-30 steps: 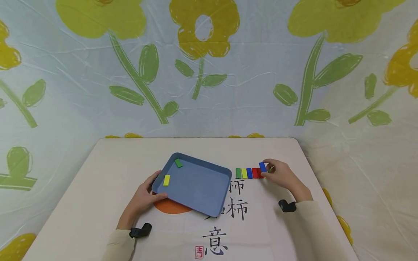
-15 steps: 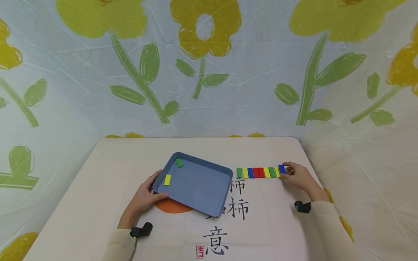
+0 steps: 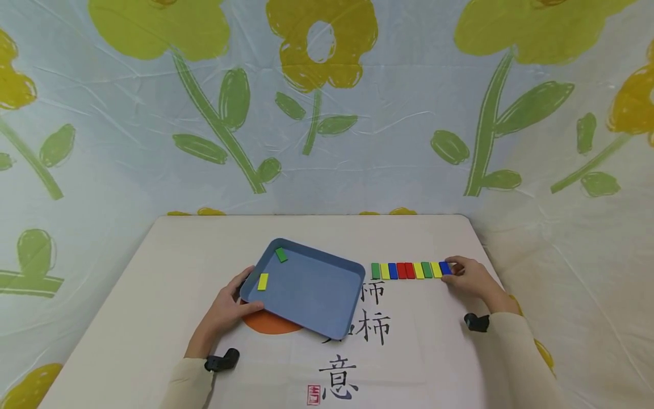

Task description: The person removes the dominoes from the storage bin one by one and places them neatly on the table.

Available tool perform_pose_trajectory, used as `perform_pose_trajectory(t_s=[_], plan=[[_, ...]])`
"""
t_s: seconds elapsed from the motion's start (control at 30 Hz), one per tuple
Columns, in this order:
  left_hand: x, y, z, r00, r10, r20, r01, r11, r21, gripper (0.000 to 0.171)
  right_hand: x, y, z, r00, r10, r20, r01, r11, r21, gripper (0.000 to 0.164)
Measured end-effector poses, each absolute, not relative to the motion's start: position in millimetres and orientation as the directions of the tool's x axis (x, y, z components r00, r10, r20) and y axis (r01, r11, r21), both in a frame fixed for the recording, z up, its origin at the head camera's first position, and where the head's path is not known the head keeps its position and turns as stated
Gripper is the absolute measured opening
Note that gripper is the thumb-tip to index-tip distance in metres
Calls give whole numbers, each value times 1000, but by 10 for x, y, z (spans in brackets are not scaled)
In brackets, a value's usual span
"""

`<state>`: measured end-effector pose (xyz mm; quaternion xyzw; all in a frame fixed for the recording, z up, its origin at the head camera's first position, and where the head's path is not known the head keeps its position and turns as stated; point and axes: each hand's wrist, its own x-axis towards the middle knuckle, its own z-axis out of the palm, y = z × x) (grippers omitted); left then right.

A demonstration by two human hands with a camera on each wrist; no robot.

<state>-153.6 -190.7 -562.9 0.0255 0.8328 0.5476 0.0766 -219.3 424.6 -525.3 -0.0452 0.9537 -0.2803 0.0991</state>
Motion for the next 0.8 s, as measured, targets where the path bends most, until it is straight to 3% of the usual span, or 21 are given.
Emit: perform_pose_trajectory(t_s=[0.8], plan=[[-1515,-1905,-5604,-985,125,-122,-64,395,916,101,-2202,4231,-5252,-974,-169,-152,-60,836,-545,53]])
